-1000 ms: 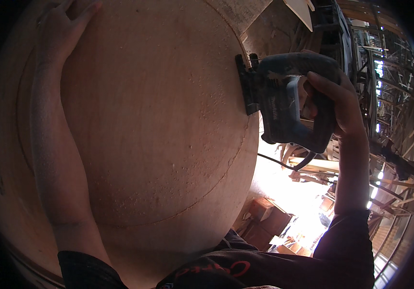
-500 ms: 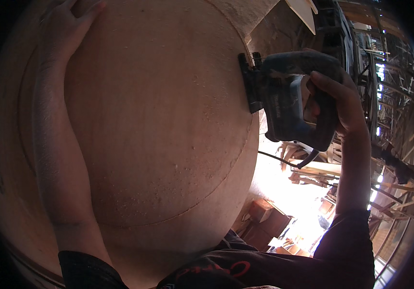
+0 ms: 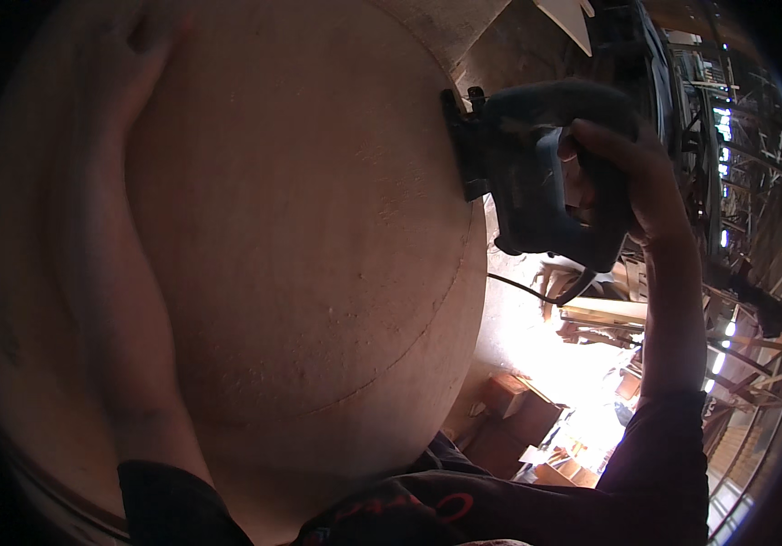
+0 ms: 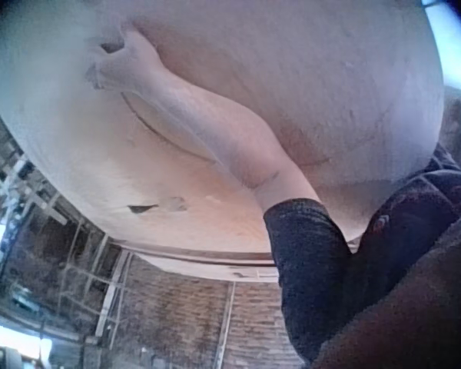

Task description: The person uses a jigsaw to cut a circular shape out of a large sheet of plywood, then removes the cut piece and sets it aside. They then pick up another sheet and begin cutting a curved edge.

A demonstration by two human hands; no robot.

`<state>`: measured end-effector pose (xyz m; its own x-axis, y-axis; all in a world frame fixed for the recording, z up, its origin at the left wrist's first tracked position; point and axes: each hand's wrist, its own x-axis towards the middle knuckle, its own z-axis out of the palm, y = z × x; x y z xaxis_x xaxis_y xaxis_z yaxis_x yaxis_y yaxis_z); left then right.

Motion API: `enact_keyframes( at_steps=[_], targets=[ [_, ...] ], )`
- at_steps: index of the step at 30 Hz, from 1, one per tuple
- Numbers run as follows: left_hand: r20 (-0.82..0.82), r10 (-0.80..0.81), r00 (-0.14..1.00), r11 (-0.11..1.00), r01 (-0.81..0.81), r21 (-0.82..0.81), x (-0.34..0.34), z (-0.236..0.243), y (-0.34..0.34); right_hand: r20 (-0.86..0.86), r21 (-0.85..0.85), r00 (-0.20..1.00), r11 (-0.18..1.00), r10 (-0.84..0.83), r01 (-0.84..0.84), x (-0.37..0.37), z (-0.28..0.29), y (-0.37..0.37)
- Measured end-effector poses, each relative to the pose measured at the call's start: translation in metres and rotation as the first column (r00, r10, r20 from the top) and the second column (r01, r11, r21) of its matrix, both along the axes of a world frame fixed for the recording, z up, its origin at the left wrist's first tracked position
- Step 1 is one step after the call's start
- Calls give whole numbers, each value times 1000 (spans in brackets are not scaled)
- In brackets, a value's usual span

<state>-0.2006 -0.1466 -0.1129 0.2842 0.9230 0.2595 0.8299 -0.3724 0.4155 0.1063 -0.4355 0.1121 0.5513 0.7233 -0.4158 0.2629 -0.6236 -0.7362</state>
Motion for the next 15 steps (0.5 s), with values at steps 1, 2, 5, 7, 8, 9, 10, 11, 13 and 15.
enact_keyframes(
  at_steps=[1,2,5,7,8,9,10,11,13,15],
  targets=[
    [12,-1,1000,1000,2,-30,0,-1,-3,13,10,1000,1000,-9,9,-1,-1,-8],
    [35,-5,999,998,7,-57,5,-3,-6,38,22,999,1000,-22,21,-2,2,-17],
    [3,-24,1000,999,25,-47,8,9,-2,42,150,991,981,-128,121,-9,9,-49],
    [10,-45,999,995,46,-88,13,17,0,-13,191,970,951,-244,242,-15,27,-73],
    [27,-44,999,990,48,-134,11,21,4,-66,231,952,923,-300,307,-16,33,-86],
    [65,-46,997,981,58,-187,17,24,4,-99,265,929,891,-356,369,-15,47,-102],
    [33,-44,998,978,50,-204,22,31,1,-10,263,922,889,-386,375,-3,52,-135],
    [29,-49,998,972,54,-229,34,29,-17,109,261,901,887,-419,381,14,51,-192],
    [-7,-70,998,972,67,-225,40,35,-24,125,173,880,884,-457,434,-1,61,-220],
    [18,-103,995,975,104,-198,35,20,-18,-30,283,867,828,-497,484,-17,65,-246]
  ],
)
